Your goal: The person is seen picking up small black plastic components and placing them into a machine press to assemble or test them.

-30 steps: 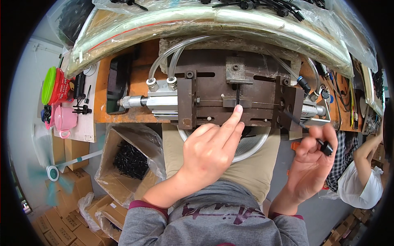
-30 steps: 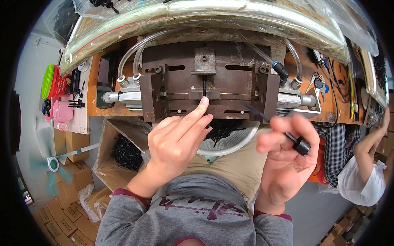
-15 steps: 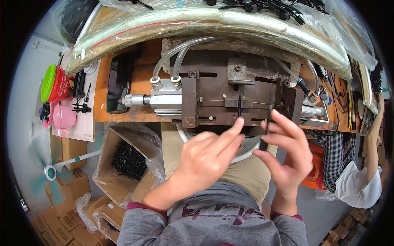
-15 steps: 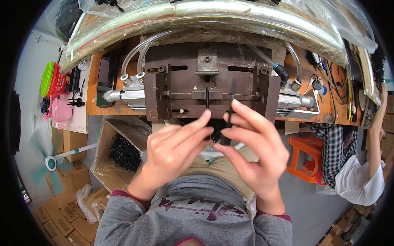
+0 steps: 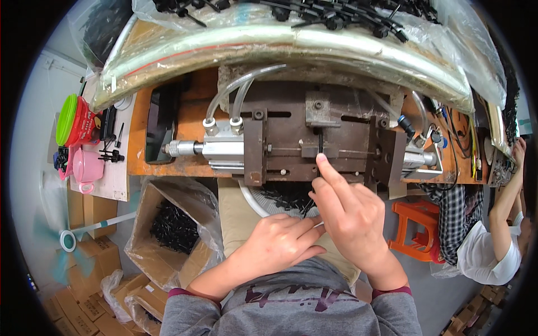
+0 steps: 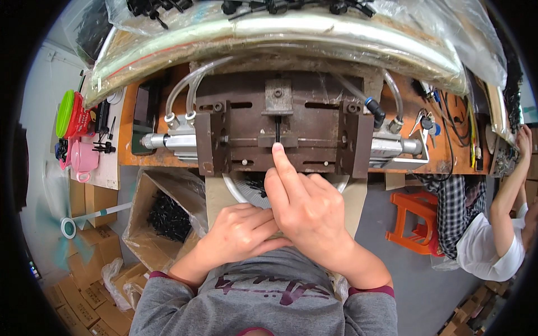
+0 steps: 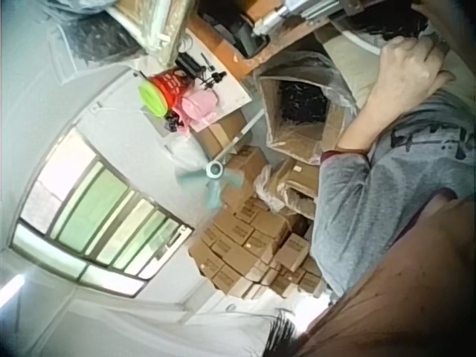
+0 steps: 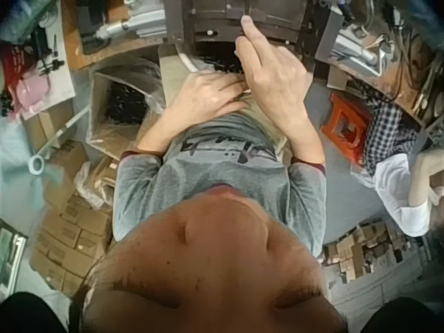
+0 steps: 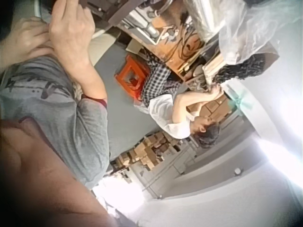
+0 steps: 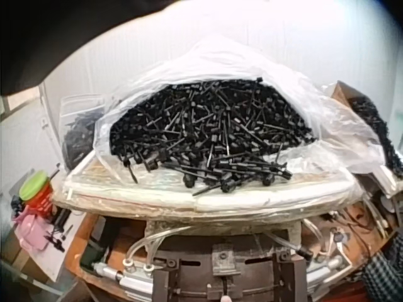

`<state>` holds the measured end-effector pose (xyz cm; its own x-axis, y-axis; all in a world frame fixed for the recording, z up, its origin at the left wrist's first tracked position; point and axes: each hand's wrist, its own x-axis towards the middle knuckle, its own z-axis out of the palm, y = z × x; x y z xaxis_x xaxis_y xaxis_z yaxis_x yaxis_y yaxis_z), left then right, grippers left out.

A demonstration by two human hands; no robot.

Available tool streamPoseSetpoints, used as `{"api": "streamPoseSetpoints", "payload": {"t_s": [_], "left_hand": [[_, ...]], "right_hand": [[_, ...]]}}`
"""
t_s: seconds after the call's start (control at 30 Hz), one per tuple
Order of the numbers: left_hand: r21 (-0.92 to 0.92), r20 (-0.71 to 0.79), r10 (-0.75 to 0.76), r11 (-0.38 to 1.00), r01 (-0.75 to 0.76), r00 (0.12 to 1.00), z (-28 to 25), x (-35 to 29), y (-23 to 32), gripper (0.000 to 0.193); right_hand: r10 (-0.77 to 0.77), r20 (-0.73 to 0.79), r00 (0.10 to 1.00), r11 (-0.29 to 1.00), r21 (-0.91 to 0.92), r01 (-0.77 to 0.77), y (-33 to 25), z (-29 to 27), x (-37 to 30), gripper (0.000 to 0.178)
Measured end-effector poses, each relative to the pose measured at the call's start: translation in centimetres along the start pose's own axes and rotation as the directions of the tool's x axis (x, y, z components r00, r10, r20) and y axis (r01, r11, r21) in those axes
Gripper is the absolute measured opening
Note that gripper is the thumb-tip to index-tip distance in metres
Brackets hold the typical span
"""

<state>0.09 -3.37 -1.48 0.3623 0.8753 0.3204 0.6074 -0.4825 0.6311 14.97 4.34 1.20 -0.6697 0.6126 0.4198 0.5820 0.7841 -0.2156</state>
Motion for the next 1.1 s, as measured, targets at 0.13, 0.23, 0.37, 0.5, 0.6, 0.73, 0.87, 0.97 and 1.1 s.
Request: {"api": "streamPoseSetpoints", "payload": {"t_s": [0.13, 0.23, 0.37, 0.5, 0.6, 0.73, 0.87, 0.97, 1.1], "left_hand": [[-0.013, -0.034, 0.044, 0.999, -0.044, 0.998, -0.1, 0.3, 0.0, 0.028], [-0.002, -0.037, 0.062, 0.998, -0.063, 0.997, -0.2, 0.1, -0.1, 0.027], [0.013, -0.056, 0.079, 0.997, -0.078, 0.995, -0.2, -0.2, -0.3, 0.024], [0.021, -0.073, 0.077, 0.997, -0.075, 0.994, 0.3, -1.0, -0.5, 0.021], [0.013, -0.077, 0.112, 0.994, -0.111, 0.991, 0.3, -0.5, 0.0, 0.02], [0.014, -0.078, 0.124, 0.992, -0.123, 0.989, 0.2, -0.5, 0.3, 0.019], [0.01, -0.07, 0.104, 0.995, -0.104, 0.992, 0.2, -1.2, 0.0, 0.017], [0.016, -0.054, 0.088, 0.996, -0.087, 0.995, 0.2, -1.6, -0.1, 0.015], [0.018, -0.083, 0.108, 0.994, -0.106, 0.991, 0.4, -1.4, -0.2, 0.016]], "right_hand": [[0.001, 0.037, 0.999, 0.999, -0.047, 0.001, -0.2, -0.5, 0.0, 0.022], [-0.057, 0.053, 0.997, 0.998, 0.007, 0.057, 0.2, -1.6, 0.9, 0.025], [-0.04, -0.058, 0.998, 0.99, 0.136, 0.048, 2.3, -4.1, 3.6, 0.028], [0.049, -0.321, 0.946, 0.998, 0.047, -0.036, 5.0, -6.7, 9.7, 0.016], [-0.107, -0.33, 0.938, 0.984, -0.171, 0.053, 9.3, -7.7, 14.1, 0.025], [0.081, -0.153, 0.985, 0.933, -0.335, -0.129, 12.3, -6.7, 17.9, 0.039], [0.224, 0.052, 0.973, 0.968, -0.131, -0.216, 13.3, -6.6, 20.2, 0.042], [0.222, 0.108, 0.969, 0.972, -0.107, -0.211, 13.1, -6.8, 20.4, 0.044], [0.139, 0.082, 0.987, 0.982, -0.14, -0.126, 13.8, -7.8, 20.4, 0.035]]}}
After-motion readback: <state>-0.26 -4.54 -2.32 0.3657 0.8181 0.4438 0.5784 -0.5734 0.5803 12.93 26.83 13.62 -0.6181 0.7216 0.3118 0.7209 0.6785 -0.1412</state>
